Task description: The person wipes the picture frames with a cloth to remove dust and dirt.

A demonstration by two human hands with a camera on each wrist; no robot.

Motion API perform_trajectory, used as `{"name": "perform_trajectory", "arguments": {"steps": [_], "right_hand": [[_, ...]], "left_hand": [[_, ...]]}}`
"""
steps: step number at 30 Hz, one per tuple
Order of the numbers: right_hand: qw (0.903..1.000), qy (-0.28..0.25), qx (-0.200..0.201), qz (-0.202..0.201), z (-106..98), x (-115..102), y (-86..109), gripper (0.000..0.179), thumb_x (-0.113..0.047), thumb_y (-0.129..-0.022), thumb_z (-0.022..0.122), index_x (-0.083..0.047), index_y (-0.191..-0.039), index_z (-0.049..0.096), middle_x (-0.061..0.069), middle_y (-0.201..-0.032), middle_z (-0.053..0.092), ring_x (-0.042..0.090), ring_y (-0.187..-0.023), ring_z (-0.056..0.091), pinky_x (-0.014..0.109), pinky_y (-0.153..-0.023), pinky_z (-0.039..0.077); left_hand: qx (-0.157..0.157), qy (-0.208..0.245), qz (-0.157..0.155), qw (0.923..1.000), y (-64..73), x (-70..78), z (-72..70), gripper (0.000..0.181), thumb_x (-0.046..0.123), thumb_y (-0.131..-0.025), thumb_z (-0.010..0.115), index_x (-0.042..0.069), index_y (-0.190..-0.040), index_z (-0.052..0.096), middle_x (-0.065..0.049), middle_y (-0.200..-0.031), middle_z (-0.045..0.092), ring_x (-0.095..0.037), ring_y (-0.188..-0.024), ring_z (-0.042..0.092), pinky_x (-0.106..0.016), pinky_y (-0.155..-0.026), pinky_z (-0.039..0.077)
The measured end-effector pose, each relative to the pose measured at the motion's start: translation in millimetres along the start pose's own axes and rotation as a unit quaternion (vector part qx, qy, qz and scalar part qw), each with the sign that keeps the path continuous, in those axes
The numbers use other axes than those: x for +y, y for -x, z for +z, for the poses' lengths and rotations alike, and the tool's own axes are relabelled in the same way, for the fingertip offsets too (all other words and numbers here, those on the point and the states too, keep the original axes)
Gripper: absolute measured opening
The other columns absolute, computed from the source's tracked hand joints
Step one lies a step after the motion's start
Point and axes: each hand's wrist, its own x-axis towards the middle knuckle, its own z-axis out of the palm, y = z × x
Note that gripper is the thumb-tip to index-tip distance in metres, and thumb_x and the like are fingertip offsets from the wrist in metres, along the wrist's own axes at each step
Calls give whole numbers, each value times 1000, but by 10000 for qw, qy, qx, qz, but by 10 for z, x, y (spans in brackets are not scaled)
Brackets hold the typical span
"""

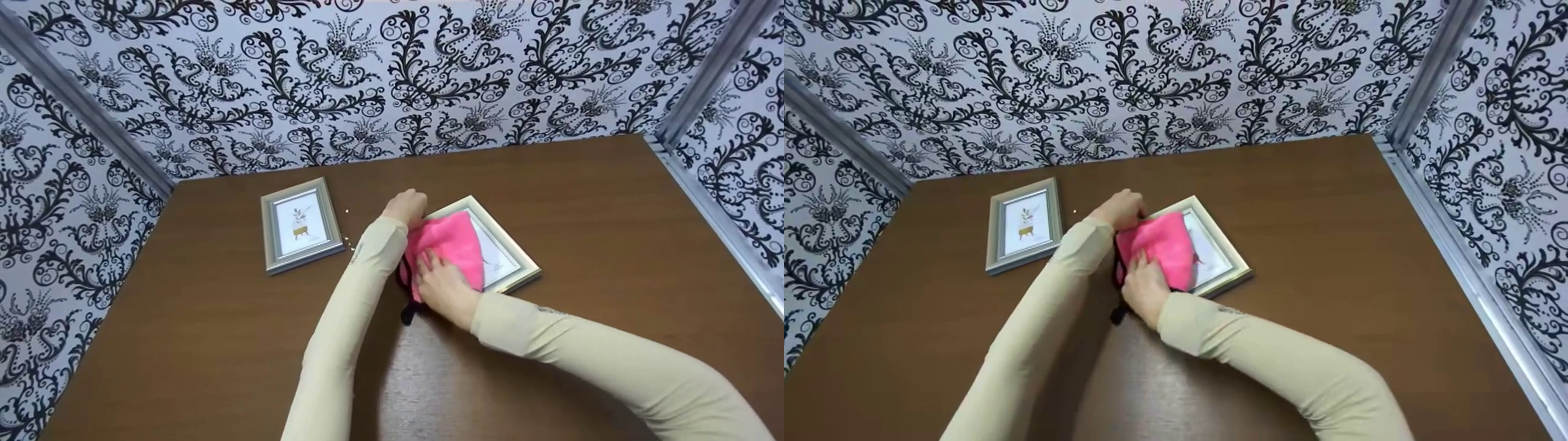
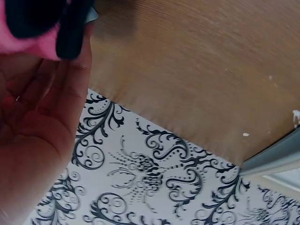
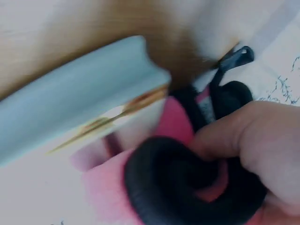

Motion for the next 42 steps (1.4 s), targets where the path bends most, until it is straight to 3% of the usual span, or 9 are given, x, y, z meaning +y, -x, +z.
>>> {"name": "perform_trajectory", "arguments": {"steps": [6, 11, 14, 19, 21, 24, 27, 33, 42], "right_hand": [[9756, -314, 1938, -986, 86, 243, 355, 21, -6, -83, 69, -8, -104, 71, 7, -112, 65, 25, -104, 61, 30, -70, 55], [9567, -1395, 1779, -1835, -6, 600, 771, 34, 6, -76, 70, -6, -108, 69, 7, -114, 66, 23, -106, 62, 33, -77, 54], [9468, -2096, 1507, -1923, -14, 862, 998, 46, 10, -68, 70, -6, -112, 69, 7, -115, 67, 24, -106, 63, 37, -77, 55], [9440, -2871, 982, -1293, -17, 1326, 1349, 66, 12, -55, 78, -6, -117, 66, 7, -115, 67, 28, -99, 65, 44, -76, 55], [9449, -3009, 958, -866, -12, 1488, 1469, 70, 15, -52, 78, -6, -118, 66, 8, -113, 67, 31, -96, 65, 47, -79, 53], [9405, -3113, 1332, -289, 36, 1667, 1601, 61, 12, -56, 81, -7, -113, 68, 9, -106, 70, 32, -88, 67, 48, -76, 54], [9309, -3214, 1728, 130, 108, 1759, 1690, 52, 7, -63, 80, -8, -111, 70, 9, -102, 71, 29, -85, 68, 46, -73, 54], [9192, -3304, 2095, 453, 249, 1803, 1777, 51, 12, -66, 68, -7, -113, 69, 6, -101, 71, 24, -87, 67, 43, -72, 52], [8960, -3350, 2765, 929, 302, 1810, 1735, 46, 13, -67, 62, -7, -107, 70, 7, -95, 72, 24, -80, 67, 36, -67, 48]], "left_hand": [[53, -371, -218, 9991, 89, 75, 11, 21, 18, -92, 64, 3, -104, 71, -17, -114, 64, -35, -103, 63, -47, -81, 54], [718, -897, 25, 9934, 300, 219, 52, 15, 8, -88, 62, 6, -98, 73, -14, -104, 68, -33, -93, 66, -47, -73, 55], [1405, -1388, 349, 9797, 530, 353, 127, 12, 8, -84, 65, 9, -91, 74, -11, -93, 70, -30, -84, 66, -43, -69, 54], [2279, -1814, 866, 9527, 875, 539, 542, 9, 8, -81, 64, 12, -76, 70, -6, -73, 64, -23, -63, 63, -35, -51, 51], [2338, -1786, 1029, 9502, 1007, 631, 685, 10, 17, -83, 65, 12, -75, 68, -5, -69, 62, -21, -59, 60, -33, -45, 48], [2326, -1860, 1170, 9474, 1192, 806, 778, 28, 37, -86, 66, 10, -79, 66, -5, -70, 60, -19, -59, 57, -30, -43, 45], [2339, -2117, 1096, 9426, 1393, 1007, 632, 37, 46, -84, 66, 10, -80, 66, -4, -72, 62, -16, -63, 58, -26, -47, 47], [2373, -2179, 923, 9422, 1336, 1058, 666, 20, 31, -79, 70, 16, -66, 67, -1, -65, 62, -15, -62, 58, -25, -49, 47], [2062, -1465, 539, 9660, 1106, 773, 550, 5, 17, -69, 72, 16, -66, 68, 1, -65, 64, -17, -60, 61, -31, -48, 51]]}}
